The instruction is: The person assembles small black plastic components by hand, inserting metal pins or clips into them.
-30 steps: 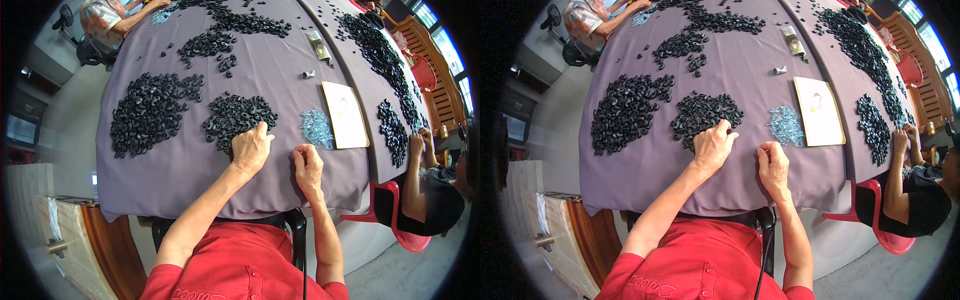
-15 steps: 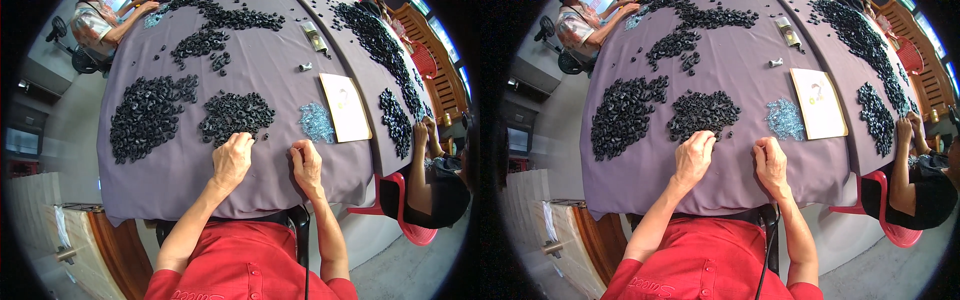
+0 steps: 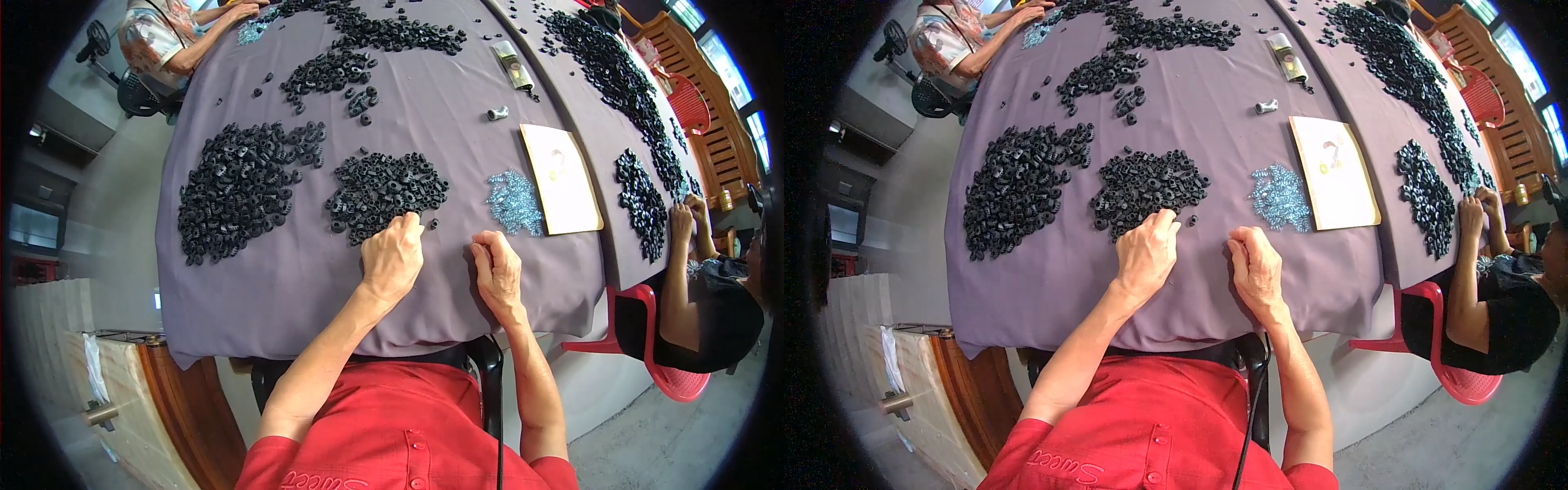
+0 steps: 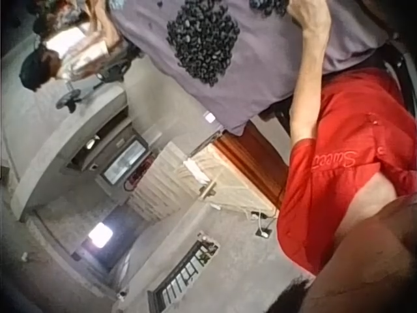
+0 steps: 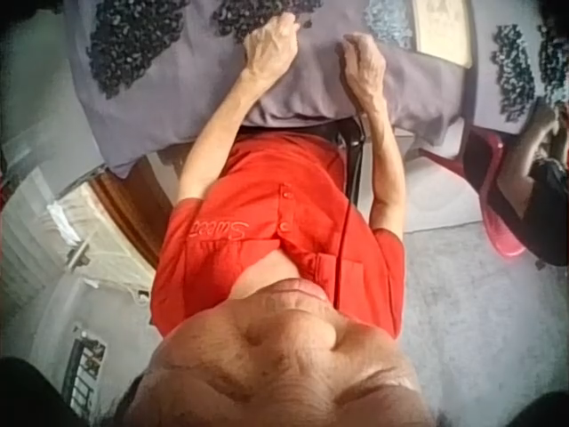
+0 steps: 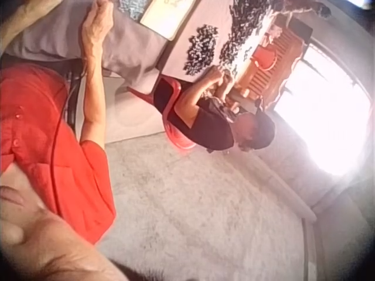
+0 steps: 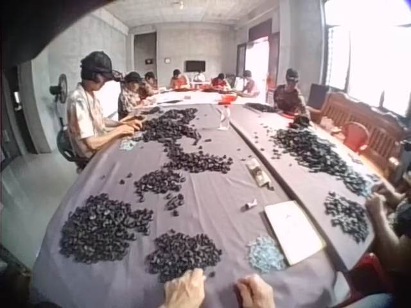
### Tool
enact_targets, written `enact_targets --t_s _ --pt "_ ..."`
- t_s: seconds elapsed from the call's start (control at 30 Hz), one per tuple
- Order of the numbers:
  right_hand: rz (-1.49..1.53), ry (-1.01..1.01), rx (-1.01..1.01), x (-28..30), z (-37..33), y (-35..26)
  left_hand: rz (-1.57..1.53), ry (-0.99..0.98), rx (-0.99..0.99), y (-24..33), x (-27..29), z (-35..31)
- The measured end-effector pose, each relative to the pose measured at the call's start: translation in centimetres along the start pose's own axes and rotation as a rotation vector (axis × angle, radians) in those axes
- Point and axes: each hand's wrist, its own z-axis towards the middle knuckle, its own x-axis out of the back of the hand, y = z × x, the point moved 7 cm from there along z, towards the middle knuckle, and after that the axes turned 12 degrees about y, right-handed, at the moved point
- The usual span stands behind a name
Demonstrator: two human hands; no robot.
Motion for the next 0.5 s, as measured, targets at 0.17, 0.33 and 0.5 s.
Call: enact_targets --t_s 0.17,0.33,0.5 --pt "-0.004 -0.033 0.063 -0.1 0.1 -0.7 -0.808 -0.03 0.291 -0.4 0.8 -2.4" --pt "0.181 -0.089 -0.106 -0.7 -1.0 -1.4 -1.078 -0.105 0.536 -0.8 -0.9 -4.8" --pt "0.26 -0.161 -0.116 -1.8 -1.6 -3.0 -1.131 -0.114 0.545 -0.5 -0.8 -5.1"
